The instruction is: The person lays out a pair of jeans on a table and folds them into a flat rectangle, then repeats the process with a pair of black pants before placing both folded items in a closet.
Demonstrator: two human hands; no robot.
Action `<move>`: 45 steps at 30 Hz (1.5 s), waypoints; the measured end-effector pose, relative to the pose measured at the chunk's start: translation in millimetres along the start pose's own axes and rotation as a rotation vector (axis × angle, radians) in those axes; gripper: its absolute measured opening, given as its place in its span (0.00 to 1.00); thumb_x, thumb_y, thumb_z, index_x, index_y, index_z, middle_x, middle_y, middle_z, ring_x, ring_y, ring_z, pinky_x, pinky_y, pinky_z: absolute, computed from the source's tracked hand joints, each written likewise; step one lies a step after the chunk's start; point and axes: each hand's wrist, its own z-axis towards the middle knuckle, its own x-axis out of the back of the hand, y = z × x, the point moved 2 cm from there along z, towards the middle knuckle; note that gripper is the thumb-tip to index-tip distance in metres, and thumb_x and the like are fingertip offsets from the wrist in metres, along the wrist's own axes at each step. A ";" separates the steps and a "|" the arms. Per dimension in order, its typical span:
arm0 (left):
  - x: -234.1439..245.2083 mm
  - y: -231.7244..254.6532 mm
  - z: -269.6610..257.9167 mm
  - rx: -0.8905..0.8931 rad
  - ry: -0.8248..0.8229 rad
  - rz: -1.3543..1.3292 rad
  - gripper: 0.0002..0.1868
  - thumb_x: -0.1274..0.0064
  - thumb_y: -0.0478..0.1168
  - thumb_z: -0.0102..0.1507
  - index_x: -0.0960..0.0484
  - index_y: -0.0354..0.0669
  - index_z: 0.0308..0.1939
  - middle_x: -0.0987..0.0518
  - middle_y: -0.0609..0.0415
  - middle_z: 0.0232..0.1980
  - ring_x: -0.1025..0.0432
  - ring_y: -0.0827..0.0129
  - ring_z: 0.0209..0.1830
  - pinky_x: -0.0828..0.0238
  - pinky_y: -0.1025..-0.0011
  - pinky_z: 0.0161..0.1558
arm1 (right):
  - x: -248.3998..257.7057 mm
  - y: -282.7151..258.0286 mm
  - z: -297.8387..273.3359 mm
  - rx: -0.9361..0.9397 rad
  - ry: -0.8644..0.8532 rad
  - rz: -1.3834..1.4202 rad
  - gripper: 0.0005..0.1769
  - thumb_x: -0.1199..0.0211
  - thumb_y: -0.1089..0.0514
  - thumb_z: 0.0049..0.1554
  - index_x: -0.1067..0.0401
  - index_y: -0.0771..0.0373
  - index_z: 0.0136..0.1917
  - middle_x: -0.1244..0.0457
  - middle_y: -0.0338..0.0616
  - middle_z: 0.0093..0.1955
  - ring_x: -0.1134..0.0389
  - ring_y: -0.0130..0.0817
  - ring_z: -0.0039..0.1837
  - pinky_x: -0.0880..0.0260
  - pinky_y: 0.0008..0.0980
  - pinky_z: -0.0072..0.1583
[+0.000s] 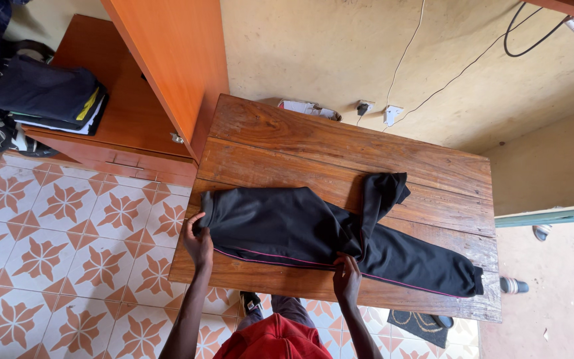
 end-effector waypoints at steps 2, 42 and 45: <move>0.9 10.0 -8.7 -0.209 0.025 0.293 0.23 0.53 0.22 0.58 0.17 0.46 0.54 0.23 0.49 0.57 0.28 0.58 0.61 0.30 0.57 0.62 | 0.2 -4.6 -1.1 0.016 -0.026 -0.080 0.07 0.45 0.70 0.52 0.27 0.65 0.41 0.29 0.45 0.54 0.30 0.45 0.53 0.31 0.40 0.56; -204.1 58.6 -91.7 -0.926 -0.352 0.634 0.30 0.55 0.55 0.72 0.31 0.44 0.73 0.35 0.38 0.77 0.47 0.40 0.81 0.66 0.31 0.76 | 30.4 89.5 96.7 -0.096 0.233 -0.319 0.33 0.48 0.47 0.67 0.45 0.64 0.80 0.55 0.59 0.84 0.56 0.54 0.84 0.58 0.52 0.79; -277.2 55.3 -119.1 -0.869 -0.567 0.519 0.32 0.55 0.55 0.71 0.35 0.44 0.75 0.34 0.40 0.75 0.43 0.42 0.78 0.57 0.35 0.74 | 51.0 109.9 106.6 -0.147 0.210 -0.535 0.34 0.49 0.44 0.66 0.44 0.60 0.80 0.55 0.56 0.84 0.57 0.51 0.85 0.60 0.56 0.79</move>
